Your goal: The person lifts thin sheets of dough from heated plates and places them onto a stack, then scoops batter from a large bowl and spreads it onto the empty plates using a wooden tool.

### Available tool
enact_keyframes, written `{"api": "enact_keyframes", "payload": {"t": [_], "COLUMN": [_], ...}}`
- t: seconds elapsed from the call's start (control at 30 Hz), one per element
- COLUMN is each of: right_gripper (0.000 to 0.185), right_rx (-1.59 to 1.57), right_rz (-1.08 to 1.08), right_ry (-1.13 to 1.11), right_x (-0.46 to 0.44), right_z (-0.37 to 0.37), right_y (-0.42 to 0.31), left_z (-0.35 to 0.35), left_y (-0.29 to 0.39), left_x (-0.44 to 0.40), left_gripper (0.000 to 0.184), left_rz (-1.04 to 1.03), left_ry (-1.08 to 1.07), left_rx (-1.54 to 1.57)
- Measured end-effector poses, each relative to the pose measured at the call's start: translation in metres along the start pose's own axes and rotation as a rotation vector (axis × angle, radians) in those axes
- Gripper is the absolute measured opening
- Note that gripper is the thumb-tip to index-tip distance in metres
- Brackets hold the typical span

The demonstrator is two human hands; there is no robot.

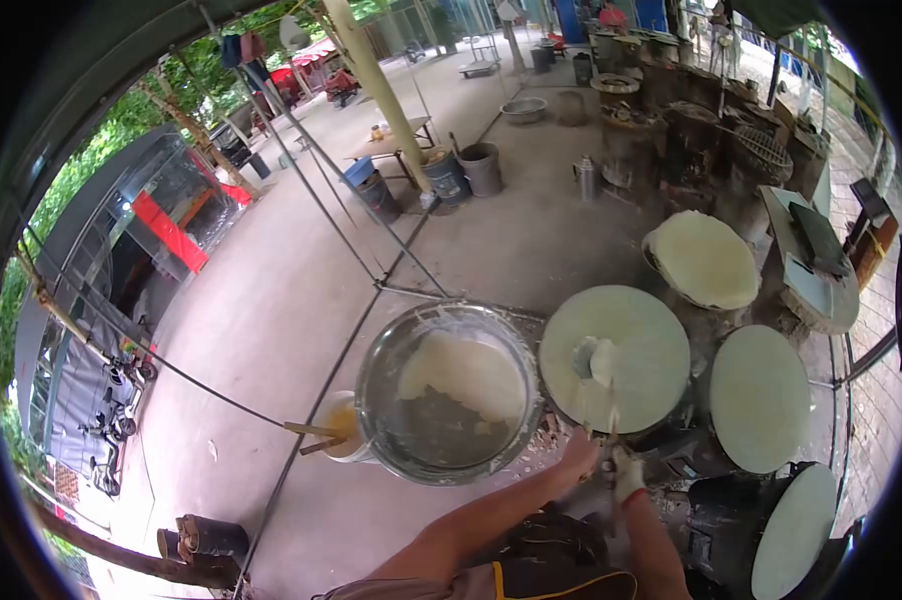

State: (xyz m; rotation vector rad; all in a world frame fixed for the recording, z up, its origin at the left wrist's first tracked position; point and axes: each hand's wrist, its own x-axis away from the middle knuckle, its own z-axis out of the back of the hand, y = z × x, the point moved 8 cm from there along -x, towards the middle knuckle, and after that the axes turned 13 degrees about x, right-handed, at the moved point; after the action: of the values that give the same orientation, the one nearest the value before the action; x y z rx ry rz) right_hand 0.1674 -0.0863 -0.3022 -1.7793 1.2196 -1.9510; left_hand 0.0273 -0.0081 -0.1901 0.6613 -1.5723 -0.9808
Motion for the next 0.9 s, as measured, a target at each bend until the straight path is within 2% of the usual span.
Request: {"api": "enact_keyframes", "payload": {"t": [0.03,0.07,0.17,0.2,0.23,0.27,0.3,0.33,0.37,0.4,0.43,0.5,0.57,0.7,0.73,0.8,0.83,0.9], "right_gripper": [0.010,0.015,0.028,0.030,0.030,0.035,0.038,0.038,0.037,0.038,0.038,0.037,0.038,0.042,0.046,0.048,0.049,0.049], "right_rx": [0.093,0.006,-0.205,-0.208,-0.315,-0.098,0.300,0.634,0.862,0.892,0.826,0.535,0.414,0.082,0.014,0.088,0.118,0.072], "right_rz": [-0.026,0.058,0.214,0.350,0.349,0.336,0.331,0.475,0.541,0.567,0.562,0.353,0.230,0.114,0.217,0.250,0.238,0.078], "right_ry": [0.056,0.063,0.157,0.257,0.252,0.219,0.210,0.208,0.117,0.098,0.089,0.166,0.252,0.421,0.513,0.728,0.855,0.942], "right_x": [0.007,0.032,0.033,0.030,0.017,0.016,0.010,0.027,0.060,0.078,0.076,0.101,0.133,0.204,0.225,0.265,0.290,0.345], "right_z": [0.006,0.007,0.033,0.038,0.022,0.004,-0.007,-0.022,-0.042,-0.047,-0.039,-0.009,0.028,0.086,0.101,0.130,0.144,0.166], "right_y": [-0.015,-0.040,-0.067,-0.075,-0.072,-0.074,-0.069,-0.076,-0.097,-0.098,-0.077,-0.038,0.012,0.097,0.109,0.148,0.165,0.196], "left_z": [0.008,0.015,0.065,0.073,0.076,0.075,0.076,0.075,0.079,0.085,0.087,0.078,0.084,0.067,0.056,0.035,0.018,-0.011], "left_y": [0.013,0.002,0.058,0.063,0.062,0.058,0.057,0.063,0.073,0.043,0.041,0.060,0.048,0.025,0.019,-0.001,-0.008,-0.033], "left_x": [0.002,-0.003,0.068,0.073,0.079,0.085,0.085,0.083,0.097,0.083,0.090,0.122,0.138,0.167,0.174,0.184,0.190,0.199], "left_gripper": [0.033,0.022,0.011,0.010,0.009,0.008,0.008,0.009,0.009,0.009,0.006,0.005,0.006,0.007,0.008,0.006,0.006,0.006], "left_rz": [0.070,0.229,0.192,0.159,0.143,0.146,0.109,0.084,0.212,0.304,0.312,0.363,0.400,0.426,0.428,0.459,0.498,0.554], "left_ry": [-0.073,-0.207,-0.412,-0.370,-0.336,-0.316,-0.299,-0.303,-0.194,-0.322,-0.262,-0.288,-0.187,-0.195,-0.228,-0.352,-0.434,-0.567], "left_rx": [0.069,0.619,0.725,0.712,0.696,0.674,0.623,0.563,0.528,0.633,0.585,0.557,0.464,0.246,0.179,0.120,0.142,0.080]}}
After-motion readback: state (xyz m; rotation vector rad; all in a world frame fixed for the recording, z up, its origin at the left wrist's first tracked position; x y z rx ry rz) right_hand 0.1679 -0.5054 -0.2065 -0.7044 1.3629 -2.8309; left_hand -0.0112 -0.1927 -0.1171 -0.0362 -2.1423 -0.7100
